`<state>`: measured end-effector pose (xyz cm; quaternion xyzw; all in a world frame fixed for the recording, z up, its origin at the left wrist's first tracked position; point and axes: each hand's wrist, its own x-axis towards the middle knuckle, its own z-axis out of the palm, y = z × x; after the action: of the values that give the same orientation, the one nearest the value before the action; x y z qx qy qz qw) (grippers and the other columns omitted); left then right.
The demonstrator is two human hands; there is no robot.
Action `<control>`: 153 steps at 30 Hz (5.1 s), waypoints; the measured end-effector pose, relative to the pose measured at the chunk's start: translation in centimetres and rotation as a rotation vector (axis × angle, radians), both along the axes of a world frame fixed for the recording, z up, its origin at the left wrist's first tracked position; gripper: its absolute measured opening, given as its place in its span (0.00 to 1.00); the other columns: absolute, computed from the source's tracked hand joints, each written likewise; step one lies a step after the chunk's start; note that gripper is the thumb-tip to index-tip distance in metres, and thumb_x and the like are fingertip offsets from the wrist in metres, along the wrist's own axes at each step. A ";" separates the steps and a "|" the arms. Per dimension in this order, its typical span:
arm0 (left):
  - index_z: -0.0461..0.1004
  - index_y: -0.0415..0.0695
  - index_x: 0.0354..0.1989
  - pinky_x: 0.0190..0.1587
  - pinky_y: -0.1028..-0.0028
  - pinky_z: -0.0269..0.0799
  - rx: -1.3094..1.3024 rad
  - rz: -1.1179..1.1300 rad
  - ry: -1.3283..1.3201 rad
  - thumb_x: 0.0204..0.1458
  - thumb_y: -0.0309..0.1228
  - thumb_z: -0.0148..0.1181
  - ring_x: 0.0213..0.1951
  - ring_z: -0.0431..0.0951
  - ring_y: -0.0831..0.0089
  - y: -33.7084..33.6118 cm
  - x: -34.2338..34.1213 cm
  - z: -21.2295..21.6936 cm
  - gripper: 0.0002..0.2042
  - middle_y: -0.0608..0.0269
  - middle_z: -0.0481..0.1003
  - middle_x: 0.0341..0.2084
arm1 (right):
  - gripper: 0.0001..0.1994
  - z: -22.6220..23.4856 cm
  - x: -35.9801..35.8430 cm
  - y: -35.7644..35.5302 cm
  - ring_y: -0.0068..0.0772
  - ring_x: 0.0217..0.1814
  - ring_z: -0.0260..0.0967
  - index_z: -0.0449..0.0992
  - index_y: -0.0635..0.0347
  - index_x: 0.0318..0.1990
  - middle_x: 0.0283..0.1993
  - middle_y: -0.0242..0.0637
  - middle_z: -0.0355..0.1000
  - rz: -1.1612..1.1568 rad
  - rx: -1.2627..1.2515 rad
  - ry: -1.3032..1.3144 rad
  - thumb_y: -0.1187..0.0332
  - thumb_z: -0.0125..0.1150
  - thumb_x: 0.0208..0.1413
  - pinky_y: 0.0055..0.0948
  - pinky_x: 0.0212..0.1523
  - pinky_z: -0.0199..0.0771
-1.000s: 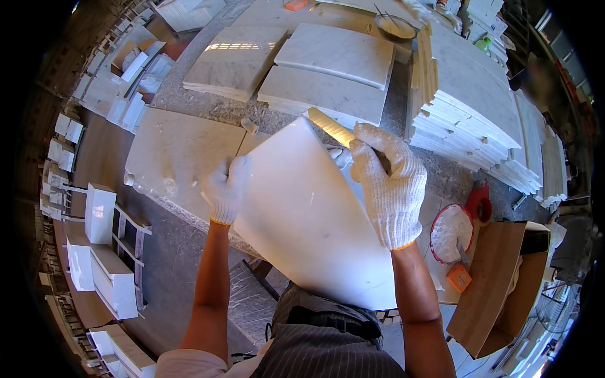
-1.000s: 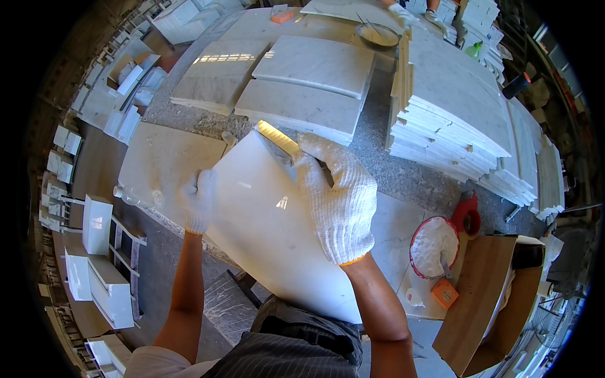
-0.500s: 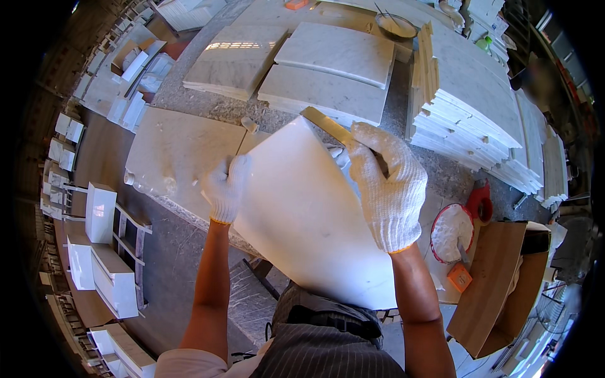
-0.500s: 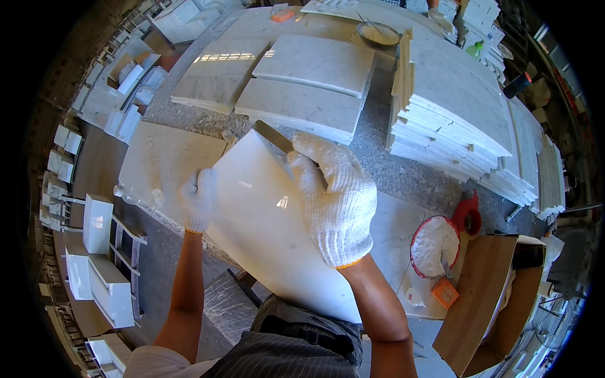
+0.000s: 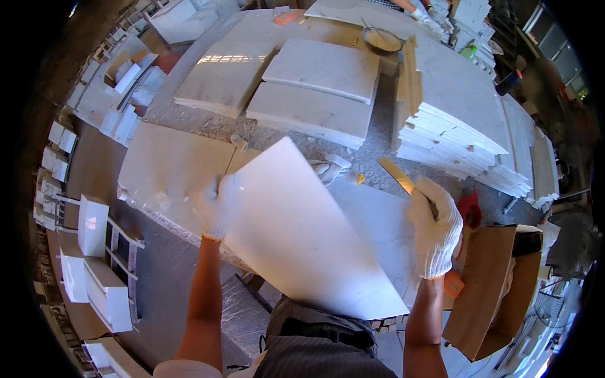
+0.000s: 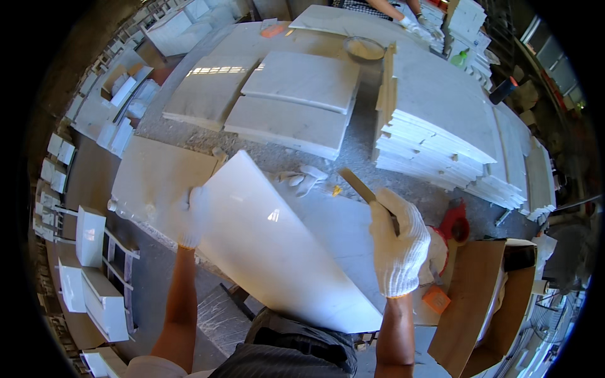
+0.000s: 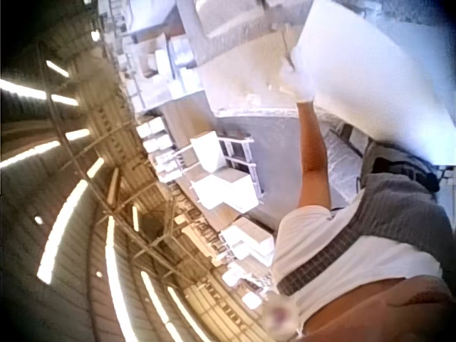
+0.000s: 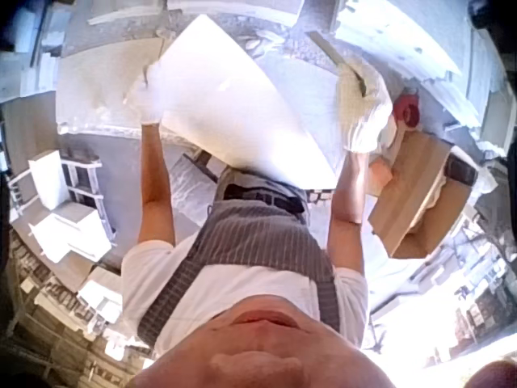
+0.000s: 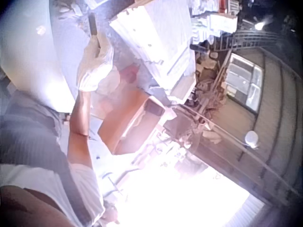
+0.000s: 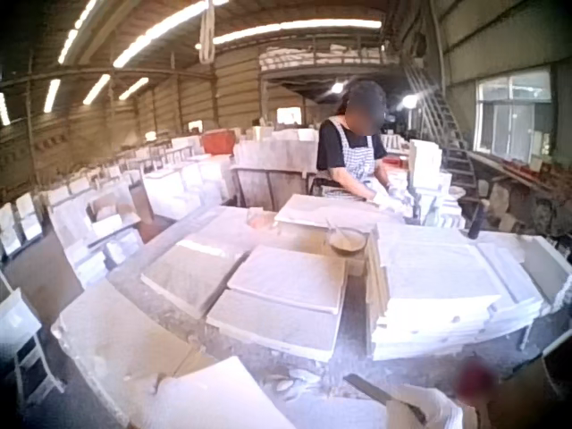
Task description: The person smooths the edges of a white rectangular panel using a metal scraper and applies a white substance from a bottle along the edges. The person repeatedly flips and repositions the panel to treat different sides and edges.
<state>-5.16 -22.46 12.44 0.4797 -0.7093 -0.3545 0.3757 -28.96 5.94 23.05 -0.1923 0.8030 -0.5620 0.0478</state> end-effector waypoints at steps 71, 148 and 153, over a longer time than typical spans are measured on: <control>0.77 0.37 0.24 0.23 0.76 0.63 -0.026 -0.045 -0.021 0.56 0.38 0.63 0.21 0.64 0.87 0.6 -1.0 2.0 0.16 0.71 0.66 0.13 | 0.24 3.7 -4.5 -11.0 0.18 0.26 0.75 0.74 0.69 0.55 0.37 0.39 0.81 0.813 -0.006 -0.208 0.59 0.65 0.57 0.16 0.19 0.73; 0.80 0.38 0.34 0.33 0.78 0.68 0.058 -0.036 -0.277 0.66 0.44 0.48 0.27 0.71 0.83 -1.8 1.0 -0.9 0.21 0.72 0.76 0.25 | 0.16 -14.2 6.0 18.1 0.30 0.46 0.72 0.73 0.60 0.50 0.43 0.34 0.75 -0.102 0.107 -0.343 0.70 0.67 0.54 0.29 0.49 0.72; 0.79 0.37 0.34 0.35 0.78 0.68 -0.011 -0.056 -0.127 0.66 0.44 0.48 0.30 0.71 0.84 -0.5 -0.5 -0.4 0.22 0.72 0.76 0.27 | 0.15 -19.3 6.9 21.2 0.38 0.45 0.74 0.76 0.58 0.47 0.43 0.41 0.76 -0.561 0.304 -0.080 0.70 0.68 0.51 0.32 0.50 0.72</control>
<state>-5.63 -22.95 12.07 0.4790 -0.7468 -0.3300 0.3224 -22.06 27.15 3.79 0.0684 0.8971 -0.4338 -0.0492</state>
